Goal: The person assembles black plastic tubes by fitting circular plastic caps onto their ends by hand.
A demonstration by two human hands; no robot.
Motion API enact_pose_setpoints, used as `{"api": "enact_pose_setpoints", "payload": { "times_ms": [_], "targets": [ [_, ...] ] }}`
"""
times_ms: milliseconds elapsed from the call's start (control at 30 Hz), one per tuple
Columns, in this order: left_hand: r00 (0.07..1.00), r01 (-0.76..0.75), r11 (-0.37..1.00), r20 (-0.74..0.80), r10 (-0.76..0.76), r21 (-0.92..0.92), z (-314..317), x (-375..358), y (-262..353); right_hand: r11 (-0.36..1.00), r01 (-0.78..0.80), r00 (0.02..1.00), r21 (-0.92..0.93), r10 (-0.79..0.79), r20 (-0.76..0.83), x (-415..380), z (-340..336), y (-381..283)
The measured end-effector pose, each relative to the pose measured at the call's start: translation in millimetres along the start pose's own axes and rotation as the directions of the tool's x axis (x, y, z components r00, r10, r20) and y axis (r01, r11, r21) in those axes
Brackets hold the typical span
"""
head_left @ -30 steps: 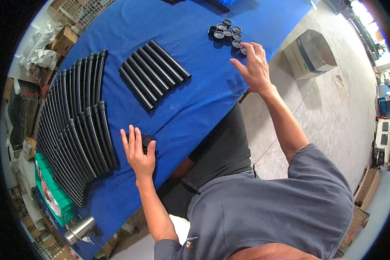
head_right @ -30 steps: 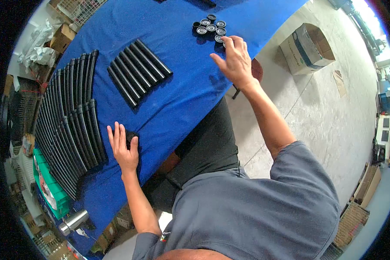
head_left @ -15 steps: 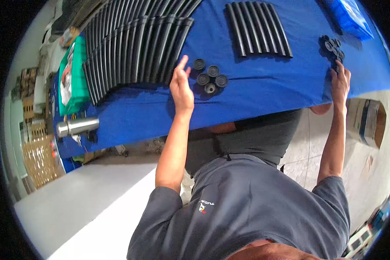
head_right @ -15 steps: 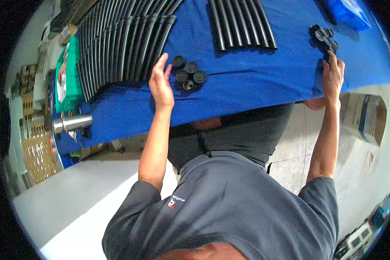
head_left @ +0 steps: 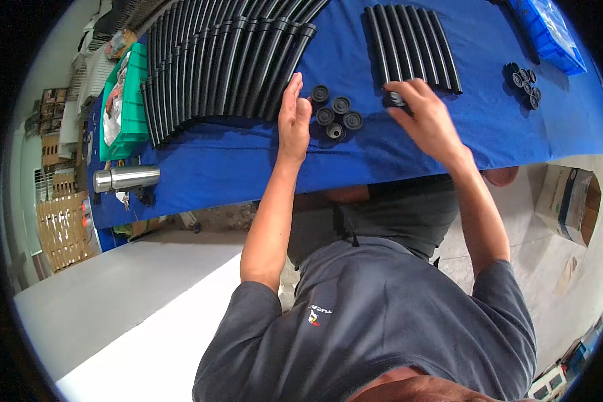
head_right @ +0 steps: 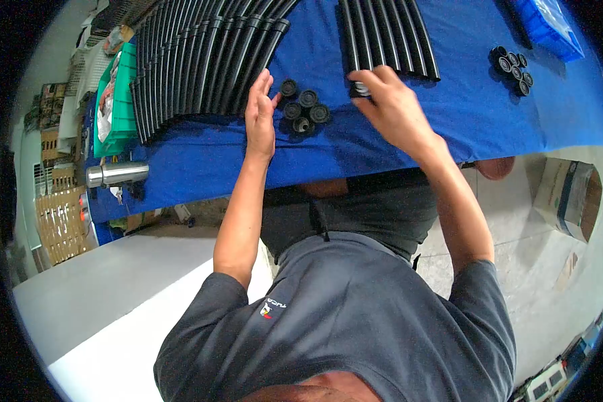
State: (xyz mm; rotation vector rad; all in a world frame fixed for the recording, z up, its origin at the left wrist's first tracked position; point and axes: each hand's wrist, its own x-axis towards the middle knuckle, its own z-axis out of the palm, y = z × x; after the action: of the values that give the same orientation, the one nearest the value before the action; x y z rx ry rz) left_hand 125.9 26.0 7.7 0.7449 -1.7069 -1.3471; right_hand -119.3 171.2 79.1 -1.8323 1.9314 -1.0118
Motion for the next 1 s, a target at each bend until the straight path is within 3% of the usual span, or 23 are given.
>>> {"api": "enact_pose_setpoints", "payload": {
  "times_ms": [67, 100, 200, 233, 533, 833, 933, 1000],
  "targets": [
    [0.993, -0.07, 0.991, 0.098, 0.059, 0.115, -1, -2, 8, 0.991, 0.131, 0.991, -0.019, -0.131, -0.041, 20, 23, -4],
    [0.985, -0.059, 0.97, 0.174, 0.017, 0.238, -2, -2, 17, 0.994, 0.105, 0.994, -0.031, -0.106, -0.004, 29, 30, -7],
    [0.954, -0.247, 0.791, 0.284, 0.096, 0.561, 4, -9, 27, 0.994, 0.093, 0.995, -0.062, -0.092, 0.027, 46, 47, -15],
    [0.953, -0.233, 0.761, 0.296, 0.056, 0.605, 5, -11, 29, 0.992, 0.1, 0.995, -0.073, -0.099, 0.024, 49, 51, -15],
    [0.974, -0.148, 0.748, 0.226, -0.003, 0.647, 8, -21, 27, 0.998, 0.04, 0.999, -0.039, -0.041, -0.018, 48, 48, 1],
    [0.968, -0.248, 0.626, 0.205, 0.141, 0.739, 33, -11, 34, 0.997, 0.037, 0.999, -0.07, -0.036, 0.015, 49, 55, 0],
    [0.963, -0.239, 0.617, 0.263, 0.053, 0.75, 39, -5, 31, 0.999, 0.034, 0.999, -0.037, -0.033, 0.037, 55, 62, 4],
    [0.961, -0.26, 0.637, 0.26, 0.097, 0.725, 35, -3, 25, 0.998, 0.056, 0.997, 0.027, -0.057, 0.05, 57, 68, 6]
  ]
}}
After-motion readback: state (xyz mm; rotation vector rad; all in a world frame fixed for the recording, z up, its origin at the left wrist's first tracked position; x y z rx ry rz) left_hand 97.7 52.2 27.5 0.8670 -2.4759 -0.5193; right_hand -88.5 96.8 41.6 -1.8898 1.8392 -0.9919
